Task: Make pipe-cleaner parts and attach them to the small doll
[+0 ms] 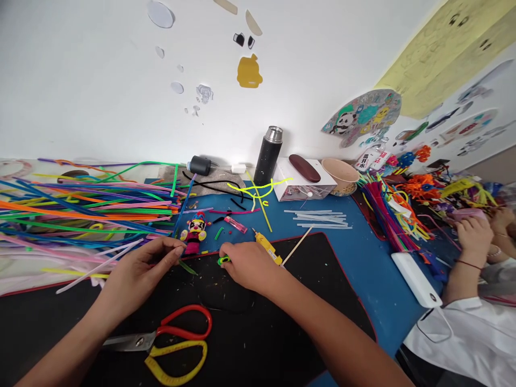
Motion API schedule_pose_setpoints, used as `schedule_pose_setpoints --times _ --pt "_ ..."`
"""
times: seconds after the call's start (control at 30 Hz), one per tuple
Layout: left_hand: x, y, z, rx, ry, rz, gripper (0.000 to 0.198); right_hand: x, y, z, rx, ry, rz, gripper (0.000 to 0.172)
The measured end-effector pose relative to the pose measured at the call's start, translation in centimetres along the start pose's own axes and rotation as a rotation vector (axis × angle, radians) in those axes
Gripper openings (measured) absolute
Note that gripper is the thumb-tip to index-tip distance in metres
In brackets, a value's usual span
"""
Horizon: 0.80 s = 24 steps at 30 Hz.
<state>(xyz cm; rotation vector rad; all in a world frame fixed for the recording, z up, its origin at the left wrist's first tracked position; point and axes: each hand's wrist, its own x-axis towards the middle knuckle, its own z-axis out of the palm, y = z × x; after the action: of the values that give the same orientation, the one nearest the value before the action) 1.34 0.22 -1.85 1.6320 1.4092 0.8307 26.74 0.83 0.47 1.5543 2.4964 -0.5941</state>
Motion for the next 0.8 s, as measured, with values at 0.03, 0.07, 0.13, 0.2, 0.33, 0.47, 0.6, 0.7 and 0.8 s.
schedule_pose_setpoints --times 0.03,0.07,0.13,0.2,0.33,0.47,0.6,0.7,0.8 --pt "0.0 0.0 0.0 -0.002 -0.004 0.000 0.037 -0.1 -0.1 0.0 0.004 -0.009 -0.011 0.012" --pt "0.1 0.0 0.1 -0.004 -0.008 0.002 0.037 -0.2 -0.2 -0.1 0.007 -0.018 -0.024 0.012" --pt "0.1 0.1 0.1 -0.008 -0.016 0.005 0.038 -0.4 -0.3 -0.4 0.017 -0.037 -0.058 0.012" --pt "0.1 0.2 0.1 -0.007 -0.015 0.008 0.039 -0.6 -0.5 -0.8 0.037 -0.058 -0.101 0.015" --pt "0.1 0.3 0.1 -0.006 -0.003 0.013 0.038 -1.0 -0.5 -1.2 0.083 -0.059 -0.150 0.025" --pt "0.1 0.3 0.1 -0.007 0.002 0.013 0.039 -1.2 -0.2 -1.1 0.175 -0.006 -0.127 0.025" --pt "0.1 0.2 0.0 -0.036 0.028 0.002 0.039 -1.2 0.8 -1.3 0.379 0.102 0.002 0.017" --pt "0.0 -0.1 -0.1 -0.067 0.059 0.007 0.038 -0.8 2.6 -1.8 0.485 0.235 0.117 0.016" --pt "0.0 -0.5 -0.1 -0.031 0.097 0.005 0.037 -0.1 5.4 -2.2 0.489 0.391 0.240 0.025"
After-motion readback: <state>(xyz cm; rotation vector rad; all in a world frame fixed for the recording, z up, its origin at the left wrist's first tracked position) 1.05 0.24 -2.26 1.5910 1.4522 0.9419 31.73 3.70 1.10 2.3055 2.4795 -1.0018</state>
